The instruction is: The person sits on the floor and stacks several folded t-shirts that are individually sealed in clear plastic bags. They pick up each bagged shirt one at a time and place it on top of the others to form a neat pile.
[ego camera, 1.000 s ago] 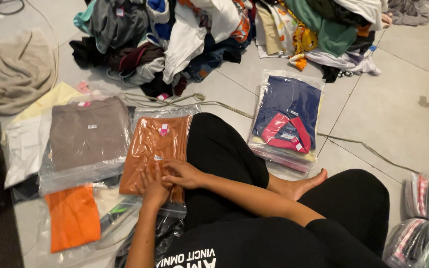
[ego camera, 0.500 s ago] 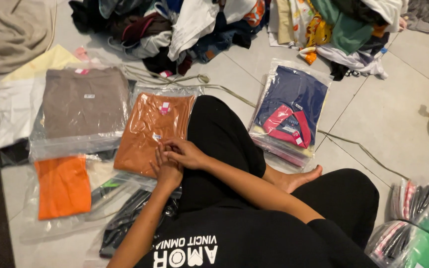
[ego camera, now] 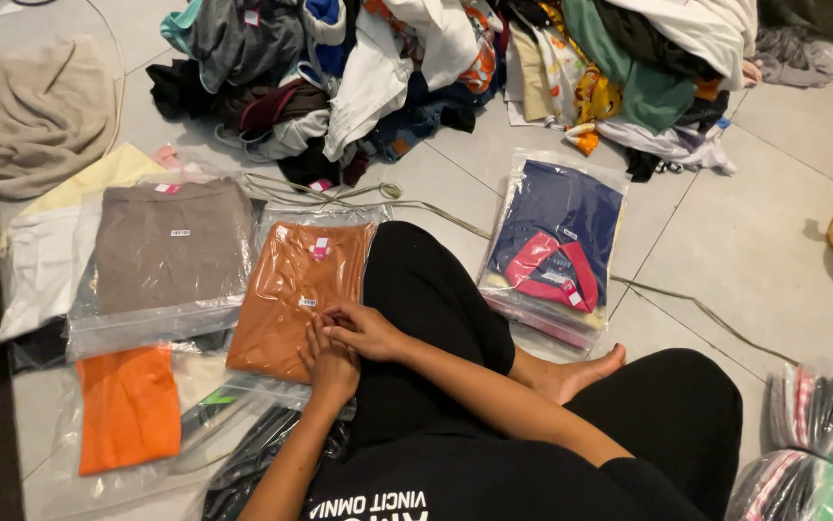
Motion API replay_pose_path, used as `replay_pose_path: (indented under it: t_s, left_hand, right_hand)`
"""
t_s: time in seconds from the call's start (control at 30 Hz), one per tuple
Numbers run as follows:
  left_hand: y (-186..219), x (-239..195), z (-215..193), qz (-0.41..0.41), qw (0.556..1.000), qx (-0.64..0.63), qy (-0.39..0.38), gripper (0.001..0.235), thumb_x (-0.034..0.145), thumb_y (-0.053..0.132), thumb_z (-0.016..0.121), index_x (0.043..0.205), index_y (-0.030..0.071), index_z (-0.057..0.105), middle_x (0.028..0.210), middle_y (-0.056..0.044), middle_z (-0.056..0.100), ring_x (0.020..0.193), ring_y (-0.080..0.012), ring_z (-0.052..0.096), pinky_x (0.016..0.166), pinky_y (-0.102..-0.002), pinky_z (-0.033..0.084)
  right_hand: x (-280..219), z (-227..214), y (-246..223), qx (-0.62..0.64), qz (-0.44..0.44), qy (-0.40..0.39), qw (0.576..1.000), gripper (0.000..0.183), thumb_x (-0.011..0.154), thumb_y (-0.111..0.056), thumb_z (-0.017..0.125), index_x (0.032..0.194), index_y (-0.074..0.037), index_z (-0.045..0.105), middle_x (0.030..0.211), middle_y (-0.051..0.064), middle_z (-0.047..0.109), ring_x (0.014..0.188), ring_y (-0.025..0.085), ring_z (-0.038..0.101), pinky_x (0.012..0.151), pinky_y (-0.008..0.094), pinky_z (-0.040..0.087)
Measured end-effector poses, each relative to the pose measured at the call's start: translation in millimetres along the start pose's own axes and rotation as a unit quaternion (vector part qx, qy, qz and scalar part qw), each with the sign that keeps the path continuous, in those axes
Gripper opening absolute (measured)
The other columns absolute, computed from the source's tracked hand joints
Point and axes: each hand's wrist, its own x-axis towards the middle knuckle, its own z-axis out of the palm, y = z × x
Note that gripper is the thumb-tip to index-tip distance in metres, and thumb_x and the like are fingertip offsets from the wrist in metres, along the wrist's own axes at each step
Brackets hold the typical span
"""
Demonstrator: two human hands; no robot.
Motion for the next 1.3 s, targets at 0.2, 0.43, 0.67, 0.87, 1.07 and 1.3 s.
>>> replay_pose_path:
  t_s: [0.2,0.43,0.67,0.87,1.07,1.3]
  left_hand:
    - [-11,10,-7,0.019,0.997,-0.062,-0.033,0.078,0.090,0.033,0.047,0.152,0.006,0.010,0.159,-0.017,0.000,0.146,-0.0374,0.001,0.110,-0.066,0.014]
    - [-46,50,22,0.093,0.994,0.045,-0.034,0.076,0.086,0.037,0.055,0.148,0.003,0.027,0.153,-0.023,0.025,0.139,-0.0415,0.029,0.103,-0.062,0.036]
    - [-2,8,-41,0.068,0.996,-0.053,0.034,0.050,0.093,0.028,0.040,0.142,0.020,0.042,0.124,-0.023,0.056,0.115,-0.0430,0.054,0.097,-0.053,0.045]
    - [40,-20,-96,0.100,0.970,-0.191,0.116,0.045,0.093,0.022,0.040,0.135,0.026,0.054,0.101,-0.025,0.068,0.097,-0.0437,0.063,0.084,-0.051,0.051]
    - [86,-41,-96,0.195,0.956,-0.163,0.150,0.049,0.090,0.021,0.041,0.138,0.022,0.051,0.103,-0.025,0.067,0.095,-0.0429,0.064,0.080,-0.053,0.052]
    - [116,-67,-67,0.365,0.893,-0.029,0.263,0.041,0.092,0.030,0.051,0.127,0.011,0.060,0.114,-0.024,0.064,0.106,-0.0381,0.063,0.084,-0.043,0.054]
  right_hand:
    - [-4,-3,3,0.034,0.003,0.007,0.999,0.039,0.091,-0.020,0.068,0.122,-0.001,0.058,0.122,0.025,0.054,0.119,0.040,0.052,0.096,0.045,0.046]
    - [-4,-8,16,0.072,0.025,0.012,0.997,0.038,0.092,-0.018,0.066,0.126,-0.002,0.056,0.123,0.023,0.055,0.121,0.036,0.052,0.098,0.044,0.046]
    - [-36,-28,-13,0.067,-0.036,0.037,0.996,0.033,0.092,-0.013,0.065,0.124,-0.005,0.058,0.131,0.015,0.053,0.125,0.025,0.049,0.102,0.037,0.042]
    - [-66,-54,2,0.165,-0.013,0.064,0.984,0.032,0.095,-0.011,0.059,0.126,-0.003,0.056,0.128,0.013,0.055,0.122,0.020,0.051,0.102,0.033,0.043]
    - [-63,-78,34,0.310,0.086,0.126,0.938,0.037,0.098,-0.030,0.051,0.126,-0.004,0.055,0.111,0.010,0.064,0.099,0.017,0.064,0.083,0.033,0.056]
    - [-55,-113,64,0.374,0.131,0.183,0.900,0.046,0.096,-0.048,0.051,0.119,-0.009,0.060,0.101,0.010,0.068,0.083,0.021,0.068,0.069,0.035,0.059]
